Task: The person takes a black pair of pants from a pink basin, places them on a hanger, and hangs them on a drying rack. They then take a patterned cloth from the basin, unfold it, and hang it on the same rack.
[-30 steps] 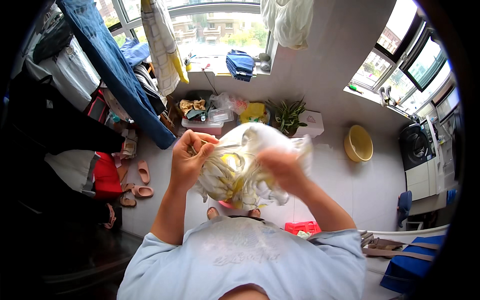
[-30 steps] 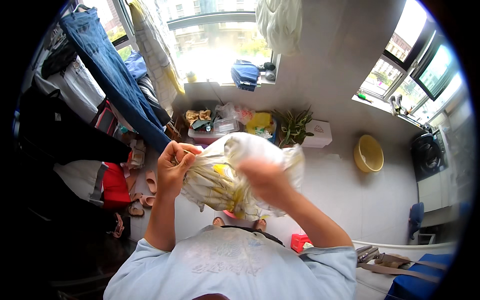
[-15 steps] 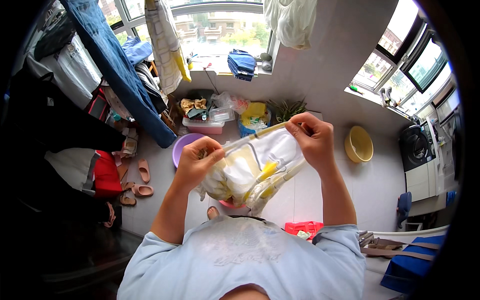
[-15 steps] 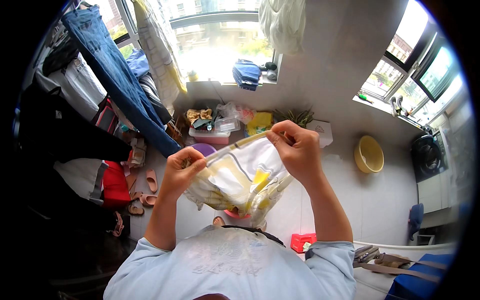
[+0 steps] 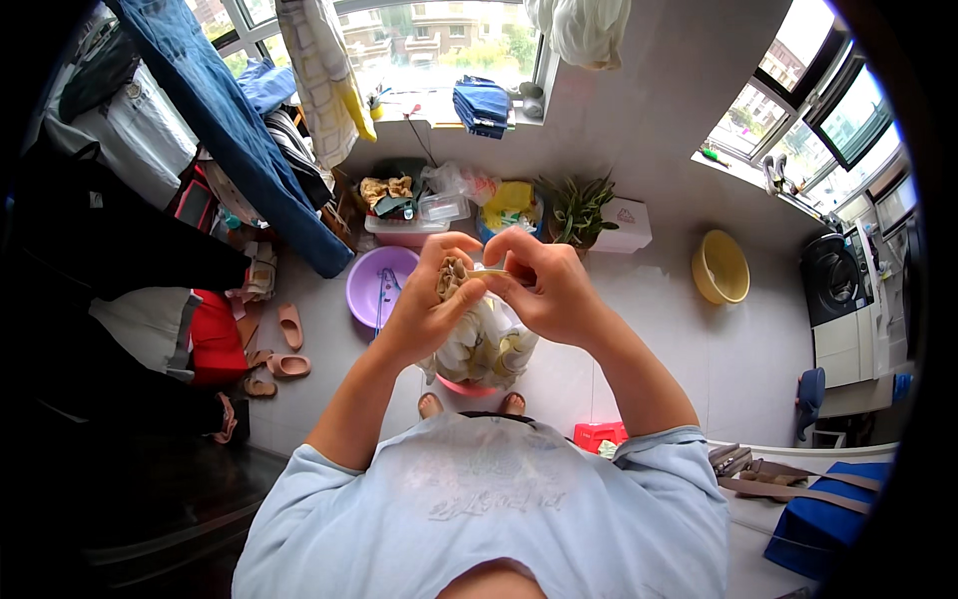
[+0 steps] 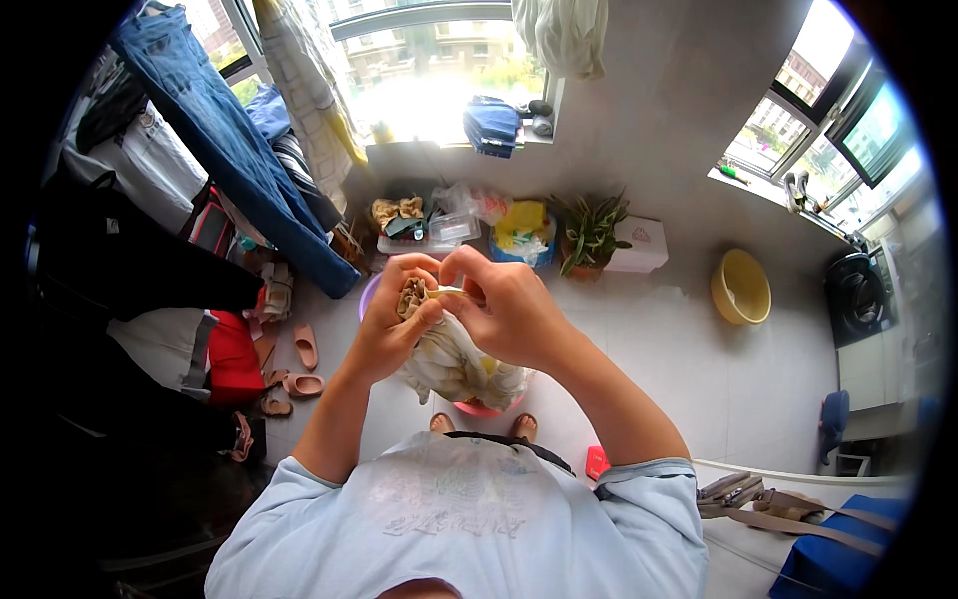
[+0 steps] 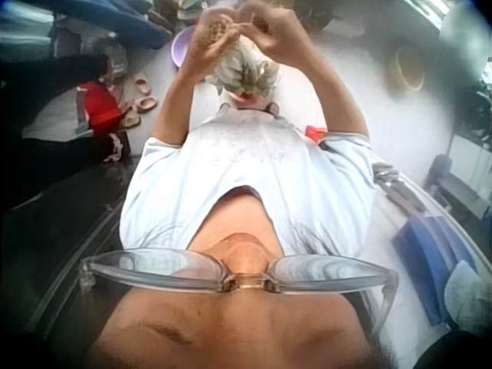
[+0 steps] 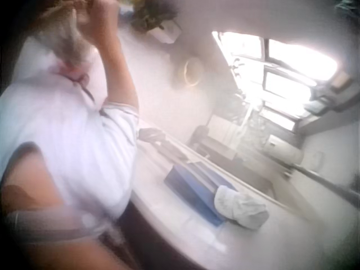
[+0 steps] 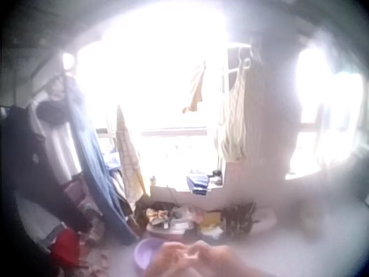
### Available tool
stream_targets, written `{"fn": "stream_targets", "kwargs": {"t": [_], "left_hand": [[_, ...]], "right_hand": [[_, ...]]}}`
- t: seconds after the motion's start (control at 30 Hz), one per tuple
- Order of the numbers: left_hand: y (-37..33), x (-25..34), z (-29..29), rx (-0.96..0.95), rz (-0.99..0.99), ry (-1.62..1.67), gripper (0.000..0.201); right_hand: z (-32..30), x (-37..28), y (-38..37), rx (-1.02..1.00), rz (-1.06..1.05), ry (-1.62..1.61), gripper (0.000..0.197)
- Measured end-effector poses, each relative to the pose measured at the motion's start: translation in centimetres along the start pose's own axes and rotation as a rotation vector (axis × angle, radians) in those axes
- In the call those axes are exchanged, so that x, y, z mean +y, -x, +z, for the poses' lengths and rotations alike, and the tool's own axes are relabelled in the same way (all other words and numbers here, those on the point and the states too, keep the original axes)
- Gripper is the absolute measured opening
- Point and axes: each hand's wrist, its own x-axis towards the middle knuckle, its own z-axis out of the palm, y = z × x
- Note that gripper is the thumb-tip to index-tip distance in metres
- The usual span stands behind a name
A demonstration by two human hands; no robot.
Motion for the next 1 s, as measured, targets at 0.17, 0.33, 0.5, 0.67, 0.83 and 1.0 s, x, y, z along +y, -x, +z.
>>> {"fn": "stream_targets", "kwargs": {"t": [0.17, 0.33, 0.5, 0.67, 0.83, 1.0], "left_hand": [[-0.1, -0.8, -0.7, -0.090, 0.054, -0.122, 0.012], [0.4, 0.1, -2.1, -0.040, 0.100, 0.089, 0.005], [0.6, 1.0, -4.3, 0.038, 0.164, 0.162, 0.004], [0.9, 0.1, -4.6, 0.102, 0.050, 0.096, 0.006], [0.7, -0.5, -4.2, 0.218, 0.035, 0.002, 0.008], [0.5, -0.8, -3.3, 0.229, -0.069, 0.287, 0.009]], "right_hand": [[0.1, 1.7, 0.5, -0.025, 0.002, -0.087, 0.017], [-1.6, 6.8, 1.5, -0.371, 0.074, 0.049, 0.038], [-2.7, 14.2, 4.9, -0.289, 0.294, 0.148, 0.048], [-6.0, 14.1, 5.8, -0.227, 0.384, 0.045, 0.040], [-7.7, 13.8, 6.4, -0.044, 0.343, -0.116, 0.022], [-5.9, 10.2, 5.9, 0.092, 0.175, -0.101, 0.021]]}}
